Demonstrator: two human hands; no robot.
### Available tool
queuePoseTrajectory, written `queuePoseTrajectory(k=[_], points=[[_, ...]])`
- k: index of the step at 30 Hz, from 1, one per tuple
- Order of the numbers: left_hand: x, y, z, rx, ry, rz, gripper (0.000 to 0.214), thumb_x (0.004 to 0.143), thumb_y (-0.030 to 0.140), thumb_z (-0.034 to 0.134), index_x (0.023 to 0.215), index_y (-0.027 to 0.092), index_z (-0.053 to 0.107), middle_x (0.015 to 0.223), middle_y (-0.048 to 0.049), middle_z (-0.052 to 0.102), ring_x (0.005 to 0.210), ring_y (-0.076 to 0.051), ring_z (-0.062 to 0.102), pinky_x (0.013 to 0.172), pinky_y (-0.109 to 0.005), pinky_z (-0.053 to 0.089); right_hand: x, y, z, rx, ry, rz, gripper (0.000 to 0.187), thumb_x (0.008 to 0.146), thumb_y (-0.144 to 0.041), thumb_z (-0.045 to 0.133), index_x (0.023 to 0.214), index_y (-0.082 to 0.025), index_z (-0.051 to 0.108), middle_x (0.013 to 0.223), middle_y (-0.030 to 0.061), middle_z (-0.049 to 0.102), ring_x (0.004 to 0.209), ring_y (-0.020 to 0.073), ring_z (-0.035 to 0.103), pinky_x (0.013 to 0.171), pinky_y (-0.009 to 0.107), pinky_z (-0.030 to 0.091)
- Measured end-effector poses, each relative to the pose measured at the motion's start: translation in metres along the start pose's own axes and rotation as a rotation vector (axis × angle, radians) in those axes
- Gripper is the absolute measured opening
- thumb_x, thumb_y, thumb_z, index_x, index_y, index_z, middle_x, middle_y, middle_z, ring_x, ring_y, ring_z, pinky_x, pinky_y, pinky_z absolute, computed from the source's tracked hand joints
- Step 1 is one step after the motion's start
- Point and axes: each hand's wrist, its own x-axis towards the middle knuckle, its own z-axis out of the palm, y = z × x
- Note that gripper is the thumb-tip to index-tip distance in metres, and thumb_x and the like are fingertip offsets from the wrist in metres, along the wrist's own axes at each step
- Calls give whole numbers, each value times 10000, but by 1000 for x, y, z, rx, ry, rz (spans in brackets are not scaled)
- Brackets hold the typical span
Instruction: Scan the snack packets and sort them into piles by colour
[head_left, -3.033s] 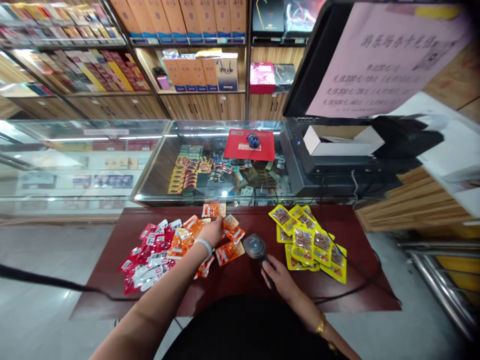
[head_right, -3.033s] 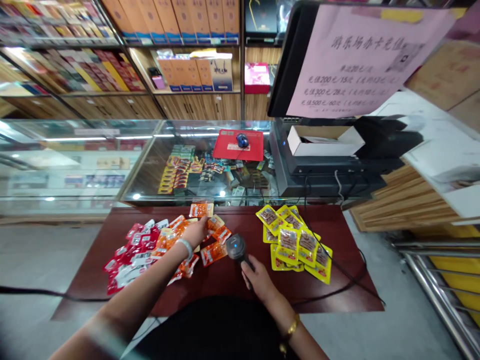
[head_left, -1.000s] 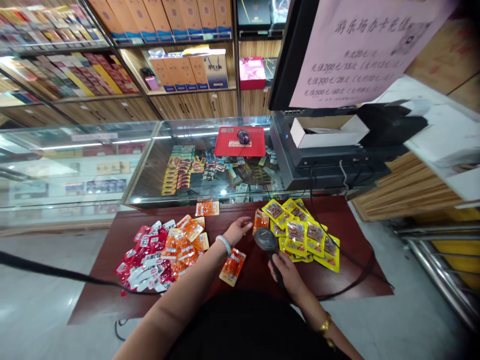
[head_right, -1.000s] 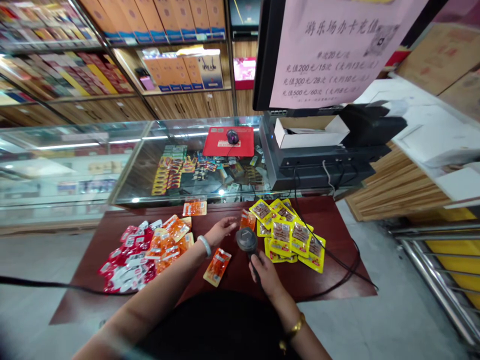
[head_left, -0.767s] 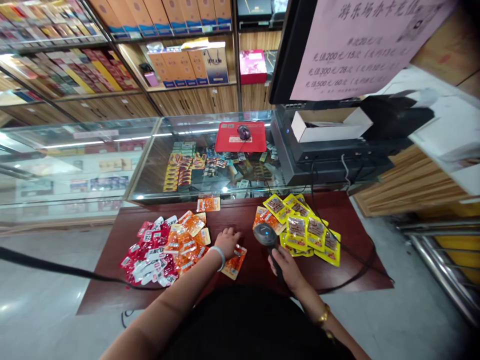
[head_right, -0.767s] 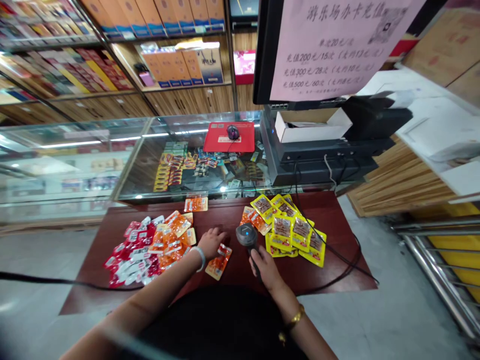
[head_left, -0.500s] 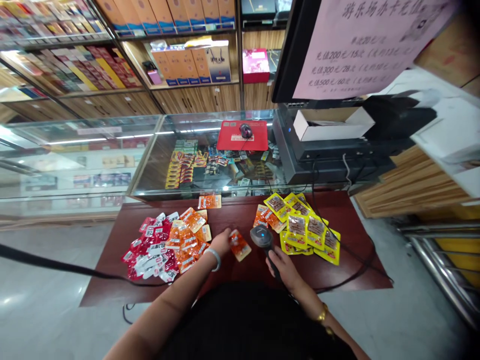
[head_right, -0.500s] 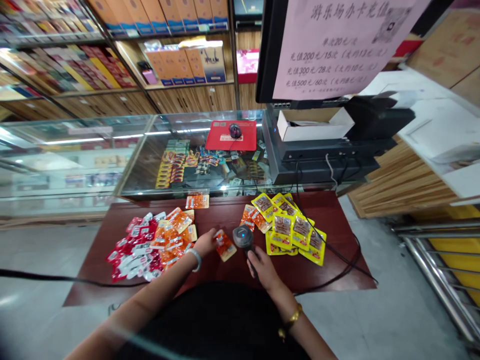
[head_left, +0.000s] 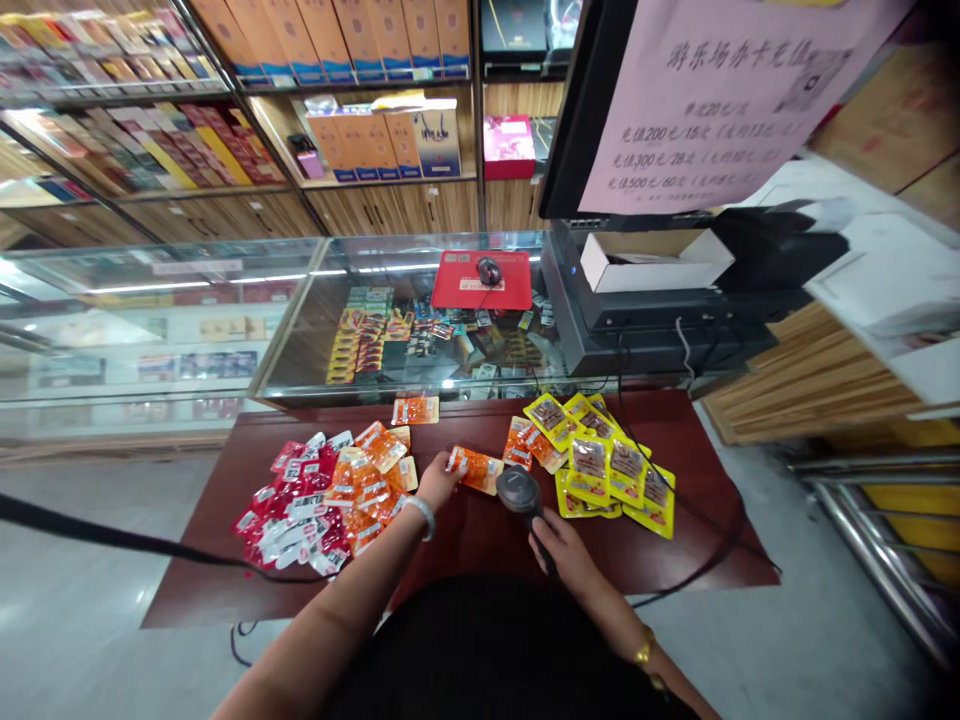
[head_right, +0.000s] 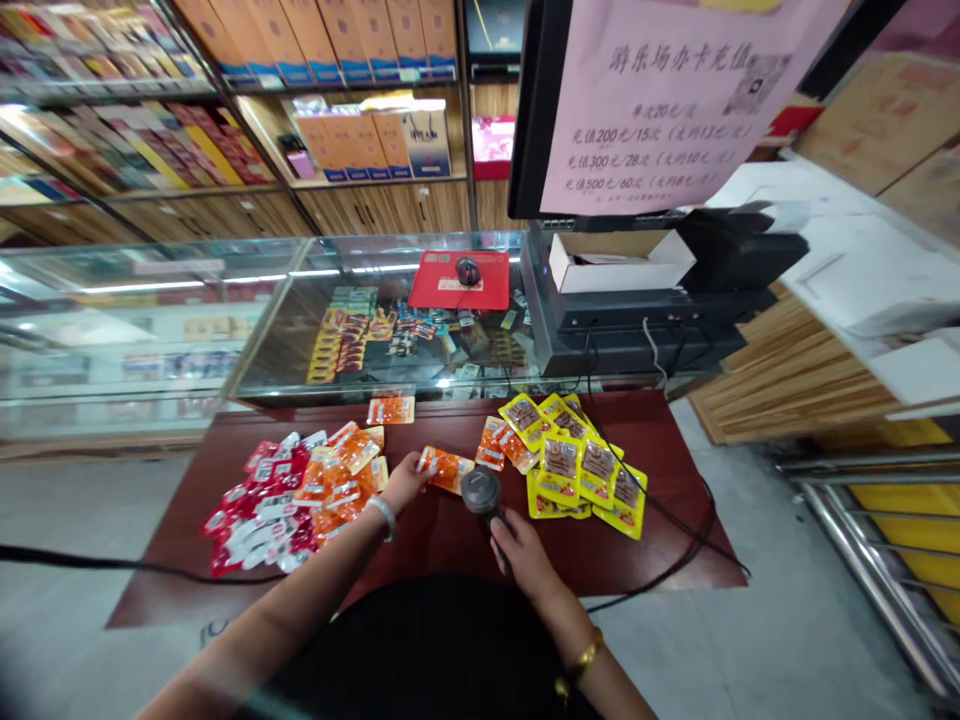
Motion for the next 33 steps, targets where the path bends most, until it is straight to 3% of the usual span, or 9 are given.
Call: queuePoseTrajectory(k=[5, 9, 14, 17, 20, 23, 28, 31, 33], points=[[7, 6, 23, -161, -68, -24, 186, 811, 273, 659, 907, 166, 541, 716, 21, 628, 533, -93, 550, 527, -205, 437, 8, -6, 8, 16, 18, 24, 563, 774, -657, 640, 1065, -182, 553, 535, -92, 468, 396, 64, 371, 381, 175, 293], [14, 29, 31, -122, -109, 203, 279, 825, 285, 661, 1056, 141, 599, 984, -85, 711, 853, -164, 670, 791, -286, 527, 20, -18, 15, 29, 19, -20, 505, 786, -629, 649, 1017, -192, 544, 559, -86, 482, 407, 62, 376, 387, 175, 304], [42, 45, -19, 491, 211, 324, 607, 872, 391, 598, 1386, 97, 468, 1437, -207, 483, 1365, -287, 417, 1139, -404, 306, 34, -34, 23, 8, -5, -29, 461, 787, -624, 648, 927, -197, 545, 551, -84, 478, 402, 64, 366, 381, 181, 292], [63, 40, -50, 761, 180, 235, 775, 901, 491, 500, 1515, 77, 271, 1584, -208, 234, 1488, -320, 154, 1196, -465, 155, 38, -35, 27, -21, -25, -19, 461, 790, -630, 641, 923, -199, 545, 537, -87, 467, 395, 65, 356, 378, 183, 278], [74, 32, -62, 870, 42, 174, 824, 908, 564, 410, 1551, 109, 168, 1611, -171, 151, 1499, -316, 94, 1197, -516, 80, 41, -30, 31, -39, -36, -12, 473, 787, -642, 636, 920, -197, 549, 533, -87, 460, 388, 65, 353, 373, 186, 272], [66, 26, -53, 909, -57, 181, 860, 898, 599, 383, 1556, 106, 129, 1611, -176, 126, 1500, -315, 90, 1190, -532, 68, 42, -24, 33, -36, -47, 1, 471, 785, -641, 638, 907, -195, 552, 529, -88, 457, 382, 64, 350, 371, 187, 272], [20, 20, -21, 898, -190, 292, 879, 861, 580, 487, 1543, 106, 198, 1592, -214, 194, 1491, -336, 131, 1182, -525, 114, 41, -22, 32, -30, -27, 22, 511, 762, -653, 649, 972, -198, 551, 505, -97, 446, 377, 73, 344, 363, 190, 278], [-1, 27, -15, 822, -263, 377, 712, 870, 450, 535, 1493, 169, 333, 1519, -180, 387, 1404, -302, 354, 1144, -451, 260, 38, -22, 27, -56, -15, 21, 528, 770, -663, 633, 995, -191, 553, 500, -95, 458, 376, 75, 346, 365, 191, 285], [-1, 37, -20, 803, -201, 385, 491, 904, 323, 485, 1380, 206, 479, 1372, -145, 543, 1271, -261, 494, 1075, -396, 353, 36, -21, 24, -58, -6, 27, 533, 770, -668, 629, 995, -192, 554, 499, -97, 454, 373, 73, 348, 365, 188, 285]])
